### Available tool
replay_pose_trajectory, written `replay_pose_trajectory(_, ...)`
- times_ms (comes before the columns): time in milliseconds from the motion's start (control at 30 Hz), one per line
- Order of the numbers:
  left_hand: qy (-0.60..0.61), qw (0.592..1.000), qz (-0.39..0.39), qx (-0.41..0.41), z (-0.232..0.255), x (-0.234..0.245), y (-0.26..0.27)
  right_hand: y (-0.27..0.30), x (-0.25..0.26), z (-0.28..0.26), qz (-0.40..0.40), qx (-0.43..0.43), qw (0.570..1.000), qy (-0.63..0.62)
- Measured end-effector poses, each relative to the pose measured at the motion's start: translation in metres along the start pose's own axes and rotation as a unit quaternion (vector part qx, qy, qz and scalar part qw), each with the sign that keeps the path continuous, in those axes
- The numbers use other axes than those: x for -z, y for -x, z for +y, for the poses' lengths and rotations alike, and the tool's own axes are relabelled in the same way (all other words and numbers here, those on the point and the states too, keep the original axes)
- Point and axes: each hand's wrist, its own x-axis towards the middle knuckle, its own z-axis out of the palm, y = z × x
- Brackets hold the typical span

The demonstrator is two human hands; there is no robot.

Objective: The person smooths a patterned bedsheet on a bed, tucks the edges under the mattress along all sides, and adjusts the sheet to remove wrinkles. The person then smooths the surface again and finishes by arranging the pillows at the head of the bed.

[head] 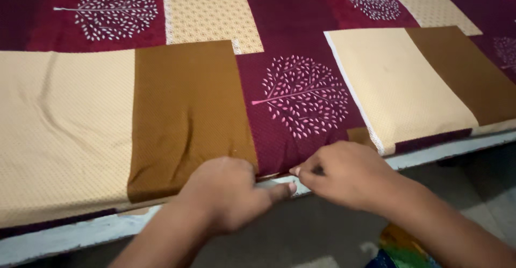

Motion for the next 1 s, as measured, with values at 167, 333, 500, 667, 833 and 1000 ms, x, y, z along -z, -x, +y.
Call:
replay_pose_trajectory(167,-0.013,0.998,-0.060,0.018,0.000,0.005,-0.010,0.000,-0.007,-0.001,-0.007,-0.011,1.000,-0.020)
replay_pose_trajectory(333,0.044,0.993,-0.069,0.080,-0.019,0.006,-0.012,-0.014,-0.016,-0.005,-0.013,0.003,1.000,0.006)
replay_pose_trajectory(500,0.104,0.992,0.060,0.029,-0.036,-0.025,-0.006,-0.017,-0.017,-0.006,0.000,0.004,1.000,0.002)
replay_pose_trajectory(667,0.050,0.981,0.179,-0.054,-0.040,-0.063,0.006,-0.023,-0.021,-0.008,0.009,-0.006,1.000,-0.004)
replay_pose_trajectory(833,0.219,0.921,0.321,0.005,-0.017,-0.079,0.031,-0.017,-0.027,-0.009,-0.008,-0.015,1.000,0.013)
replay_pose_trajectory(1000,0.421,0.725,0.497,0.222,-0.020,-0.061,0.050,-0.011,-0.028,-0.014,-0.015,-0.009,0.999,0.039)
